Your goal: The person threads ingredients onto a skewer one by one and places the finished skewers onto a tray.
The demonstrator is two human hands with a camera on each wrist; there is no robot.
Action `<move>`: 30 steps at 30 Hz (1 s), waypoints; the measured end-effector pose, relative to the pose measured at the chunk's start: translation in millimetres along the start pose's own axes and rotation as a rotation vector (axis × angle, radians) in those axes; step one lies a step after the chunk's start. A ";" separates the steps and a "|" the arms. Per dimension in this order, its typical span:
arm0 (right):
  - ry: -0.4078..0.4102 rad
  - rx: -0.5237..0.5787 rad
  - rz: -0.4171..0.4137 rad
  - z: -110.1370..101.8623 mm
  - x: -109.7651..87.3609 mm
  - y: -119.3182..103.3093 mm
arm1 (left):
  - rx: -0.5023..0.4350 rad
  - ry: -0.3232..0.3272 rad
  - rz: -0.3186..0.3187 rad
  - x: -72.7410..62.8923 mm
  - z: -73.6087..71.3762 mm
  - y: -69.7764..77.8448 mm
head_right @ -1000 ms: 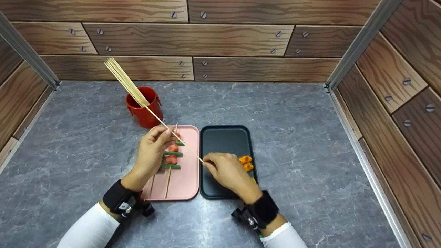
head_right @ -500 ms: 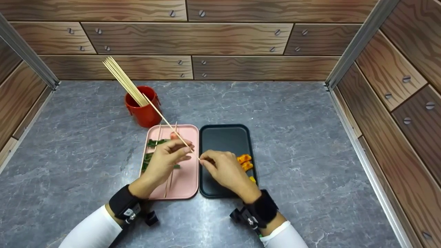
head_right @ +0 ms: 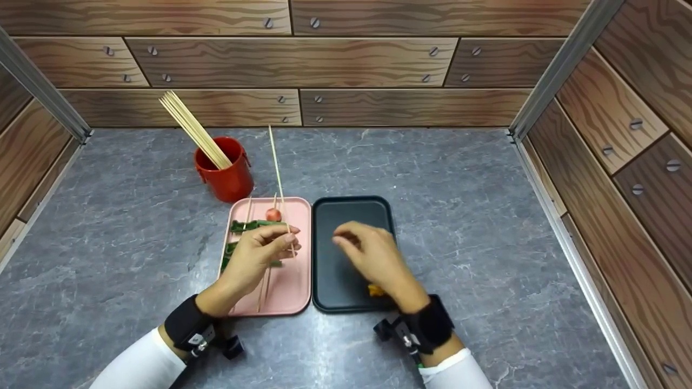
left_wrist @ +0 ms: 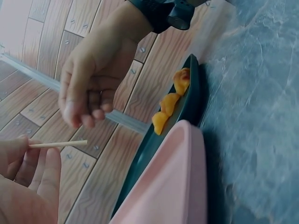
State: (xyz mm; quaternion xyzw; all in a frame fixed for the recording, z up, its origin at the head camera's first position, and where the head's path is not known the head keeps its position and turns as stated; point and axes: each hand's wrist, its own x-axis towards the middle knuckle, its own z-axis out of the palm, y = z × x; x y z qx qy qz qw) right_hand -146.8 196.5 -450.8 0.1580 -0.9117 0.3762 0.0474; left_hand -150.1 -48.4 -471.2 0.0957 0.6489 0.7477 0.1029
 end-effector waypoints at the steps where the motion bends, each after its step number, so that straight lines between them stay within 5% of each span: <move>1: 0.005 -0.004 0.017 -3.5 0.3 2.3 | 0.012 0.001 -0.004 -0.8 -1.5 0.8; 9: -0.002 -0.136 0.046 -25.0 0.6 21.2 | 0.219 -0.056 0.011 -10.2 -16.7 6.2; 19: -0.168 -0.325 -0.031 -35.7 -2.0 42.9 | 0.513 -0.054 0.040 -18.4 -34.7 15.0; 30: -0.255 -0.363 -0.050 -34.1 0.8 52.2 | 0.750 -0.098 0.051 -17.5 -44.3 16.7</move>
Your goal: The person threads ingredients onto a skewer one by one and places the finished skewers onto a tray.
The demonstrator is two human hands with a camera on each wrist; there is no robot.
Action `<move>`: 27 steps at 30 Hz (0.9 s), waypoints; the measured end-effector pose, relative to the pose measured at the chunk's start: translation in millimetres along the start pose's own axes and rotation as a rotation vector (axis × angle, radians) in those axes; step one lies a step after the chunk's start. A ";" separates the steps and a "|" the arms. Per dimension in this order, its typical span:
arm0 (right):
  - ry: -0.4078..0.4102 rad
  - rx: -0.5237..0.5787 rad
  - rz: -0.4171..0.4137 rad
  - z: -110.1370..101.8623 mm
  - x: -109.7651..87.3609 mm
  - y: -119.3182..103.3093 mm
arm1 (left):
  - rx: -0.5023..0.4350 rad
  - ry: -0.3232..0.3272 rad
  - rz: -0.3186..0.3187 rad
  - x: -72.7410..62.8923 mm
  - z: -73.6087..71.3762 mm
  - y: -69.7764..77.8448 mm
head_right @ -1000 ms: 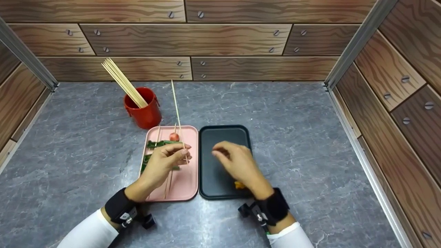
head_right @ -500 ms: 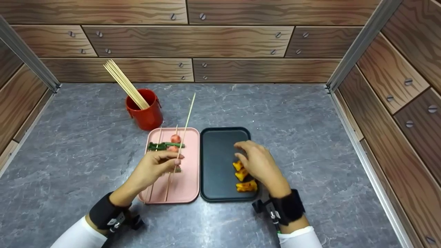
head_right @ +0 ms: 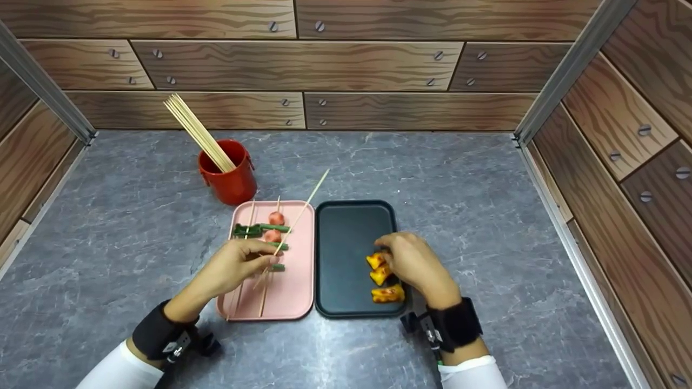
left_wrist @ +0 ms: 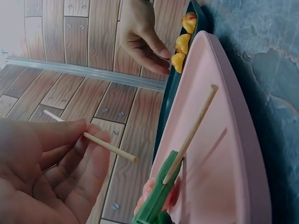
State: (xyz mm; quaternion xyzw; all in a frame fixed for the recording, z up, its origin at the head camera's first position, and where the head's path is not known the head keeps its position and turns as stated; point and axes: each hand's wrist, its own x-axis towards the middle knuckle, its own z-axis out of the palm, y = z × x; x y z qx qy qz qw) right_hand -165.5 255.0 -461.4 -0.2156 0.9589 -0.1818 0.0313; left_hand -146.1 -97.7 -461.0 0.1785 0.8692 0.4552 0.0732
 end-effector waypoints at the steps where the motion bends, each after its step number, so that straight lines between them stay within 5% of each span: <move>1: -0.012 0.004 0.001 -0.1 0.2 0.0 | 0.006 -0.008 0.007 0.1 0.2 -0.7; 12: -0.062 -0.004 -0.006 3.4 1.3 2.7 | 0.056 -0.036 0.027 0.8 2.7 -3.2; 27: 0.029 -0.044 -0.003 15.8 4.3 2.0 | 0.136 -0.064 0.044 -1.3 7.3 -1.9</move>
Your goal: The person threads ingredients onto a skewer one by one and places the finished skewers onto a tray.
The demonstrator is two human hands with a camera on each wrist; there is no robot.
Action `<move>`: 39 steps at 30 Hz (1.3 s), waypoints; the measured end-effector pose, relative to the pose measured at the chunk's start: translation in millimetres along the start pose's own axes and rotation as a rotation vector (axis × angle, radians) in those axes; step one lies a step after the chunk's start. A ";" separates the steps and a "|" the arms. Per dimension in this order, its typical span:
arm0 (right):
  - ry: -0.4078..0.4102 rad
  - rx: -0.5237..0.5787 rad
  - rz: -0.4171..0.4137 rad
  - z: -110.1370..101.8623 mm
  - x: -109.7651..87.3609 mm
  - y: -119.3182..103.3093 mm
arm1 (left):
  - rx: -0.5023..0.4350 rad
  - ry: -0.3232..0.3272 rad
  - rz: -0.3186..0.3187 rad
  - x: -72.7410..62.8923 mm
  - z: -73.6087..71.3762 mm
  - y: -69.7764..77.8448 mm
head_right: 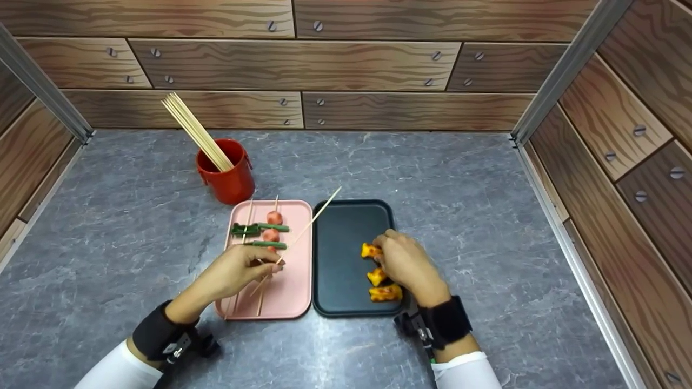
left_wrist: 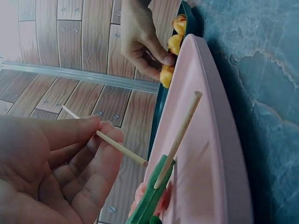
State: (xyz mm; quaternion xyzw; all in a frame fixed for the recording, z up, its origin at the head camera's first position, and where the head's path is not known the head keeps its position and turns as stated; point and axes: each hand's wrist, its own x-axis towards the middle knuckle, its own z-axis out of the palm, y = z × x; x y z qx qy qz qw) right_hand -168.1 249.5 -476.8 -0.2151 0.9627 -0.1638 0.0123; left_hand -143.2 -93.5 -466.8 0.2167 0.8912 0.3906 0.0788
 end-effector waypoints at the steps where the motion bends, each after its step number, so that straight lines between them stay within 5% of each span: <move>1: 0.008 0.009 0.007 -0.2 -0.3 0.6 | 0.008 -0.003 0.004 -0.2 0.4 0.2; 16: 0.062 0.300 0.207 -15.5 3.4 -5.2 | 0.081 -0.090 0.047 -2.9 3.2 1.6; 39: 0.179 0.578 0.288 -24.2 3.6 -10.8 | 0.124 -0.204 0.108 -5.7 8.6 1.7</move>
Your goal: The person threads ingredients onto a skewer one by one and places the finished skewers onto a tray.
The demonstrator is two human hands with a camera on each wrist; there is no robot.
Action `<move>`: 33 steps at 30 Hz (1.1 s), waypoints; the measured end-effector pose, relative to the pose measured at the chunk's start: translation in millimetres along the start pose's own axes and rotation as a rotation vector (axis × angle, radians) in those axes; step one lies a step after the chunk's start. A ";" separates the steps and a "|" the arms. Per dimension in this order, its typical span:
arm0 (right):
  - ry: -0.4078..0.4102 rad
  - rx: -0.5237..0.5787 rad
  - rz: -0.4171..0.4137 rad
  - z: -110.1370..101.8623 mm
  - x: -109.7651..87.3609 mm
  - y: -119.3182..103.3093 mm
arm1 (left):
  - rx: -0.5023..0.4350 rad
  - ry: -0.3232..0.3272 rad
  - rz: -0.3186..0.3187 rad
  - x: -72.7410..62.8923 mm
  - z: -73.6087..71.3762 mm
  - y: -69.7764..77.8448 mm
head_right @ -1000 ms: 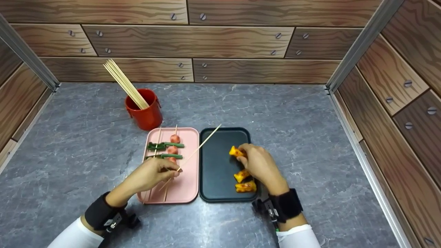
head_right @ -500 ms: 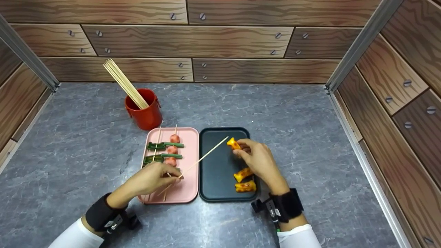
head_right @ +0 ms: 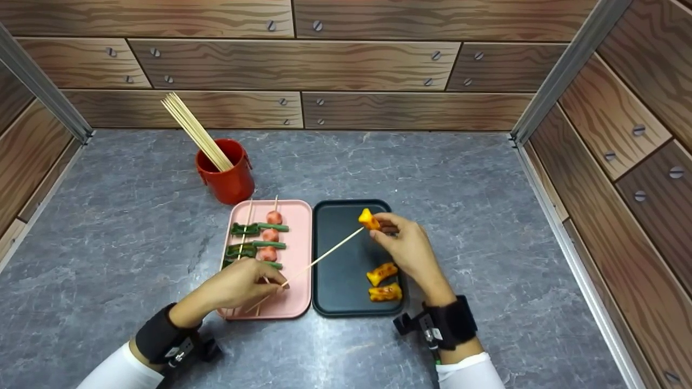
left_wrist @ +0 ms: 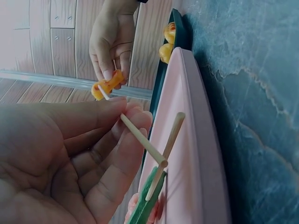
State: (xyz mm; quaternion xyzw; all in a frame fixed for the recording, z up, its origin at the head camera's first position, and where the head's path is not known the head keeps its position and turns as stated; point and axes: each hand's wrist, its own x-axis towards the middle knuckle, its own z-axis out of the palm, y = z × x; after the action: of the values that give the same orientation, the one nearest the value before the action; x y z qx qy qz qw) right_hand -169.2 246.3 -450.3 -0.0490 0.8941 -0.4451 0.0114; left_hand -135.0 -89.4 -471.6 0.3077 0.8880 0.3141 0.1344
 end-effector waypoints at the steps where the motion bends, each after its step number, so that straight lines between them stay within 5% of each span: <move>1: -0.001 0.003 -0.003 0.4 -0.3 -0.8 | -0.002 -0.003 0.001 -0.1 0.4 0.0; 33: 0.065 0.038 -0.004 8.4 -0.9 -5.4 | 0.015 0.002 0.019 -0.9 3.9 -1.1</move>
State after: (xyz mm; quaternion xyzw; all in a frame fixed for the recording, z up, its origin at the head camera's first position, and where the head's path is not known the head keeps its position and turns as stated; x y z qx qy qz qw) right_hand -167.4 236.4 -451.0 -0.0360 0.8853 -0.4634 -0.0174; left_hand -133.1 -88.8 -475.2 0.3169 0.8875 0.3091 0.1281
